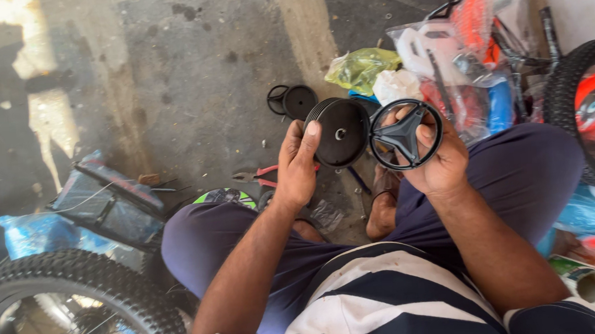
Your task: The person sits on the floor and uses pliers to cut a zip tie on a plastic-wrapped bicycle part. They then pick up a black plastic hub, insert a metal clip, and use pliers to secure it. The person continues to manipulate the hub and other small components.
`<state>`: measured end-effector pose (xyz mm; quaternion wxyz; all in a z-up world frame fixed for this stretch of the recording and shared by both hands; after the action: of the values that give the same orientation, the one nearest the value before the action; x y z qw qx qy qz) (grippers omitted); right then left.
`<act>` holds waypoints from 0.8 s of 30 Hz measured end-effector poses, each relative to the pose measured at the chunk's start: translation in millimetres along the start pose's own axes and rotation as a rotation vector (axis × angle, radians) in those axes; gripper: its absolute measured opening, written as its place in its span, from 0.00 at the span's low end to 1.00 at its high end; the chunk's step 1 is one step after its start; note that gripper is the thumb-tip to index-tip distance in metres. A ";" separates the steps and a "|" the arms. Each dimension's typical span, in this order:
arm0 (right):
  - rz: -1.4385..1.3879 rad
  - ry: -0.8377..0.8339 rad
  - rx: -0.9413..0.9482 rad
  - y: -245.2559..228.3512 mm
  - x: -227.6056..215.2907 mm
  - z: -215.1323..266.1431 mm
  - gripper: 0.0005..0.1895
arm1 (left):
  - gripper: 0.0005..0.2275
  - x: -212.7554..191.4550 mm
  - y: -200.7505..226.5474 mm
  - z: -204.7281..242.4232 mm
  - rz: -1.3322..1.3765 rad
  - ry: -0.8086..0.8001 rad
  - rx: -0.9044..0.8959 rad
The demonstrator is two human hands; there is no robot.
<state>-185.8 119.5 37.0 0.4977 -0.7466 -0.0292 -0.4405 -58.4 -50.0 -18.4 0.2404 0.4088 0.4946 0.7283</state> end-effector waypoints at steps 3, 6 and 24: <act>-0.021 -0.029 0.017 -2.6 1.5 0.9 0.19 | 0.14 2.4 4.4 -1.2 -0.015 -0.022 0.048; 0.029 -0.036 0.006 -0.5 -1.4 1.3 0.19 | 0.13 3.0 5.5 0.0 -0.022 -0.015 0.026; 0.135 -0.027 0.134 24.8 7.3 22.5 0.13 | 0.13 18.1 6.0 7.9 0.074 -0.182 0.060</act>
<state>-155.2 121.4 21.6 0.5746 -0.7178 -0.0151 -0.3930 -61.5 -34.5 -5.0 0.2451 0.4983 0.4767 0.6815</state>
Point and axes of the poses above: each hand's wrist, its own z-axis away from the middle knuckle, its own x-axis out of the palm, y = z × x, the point moved 8 cm from there along -z, towards the middle knuckle, and after that the axes turned 2 degrees about -y, right-handed, at the moved point
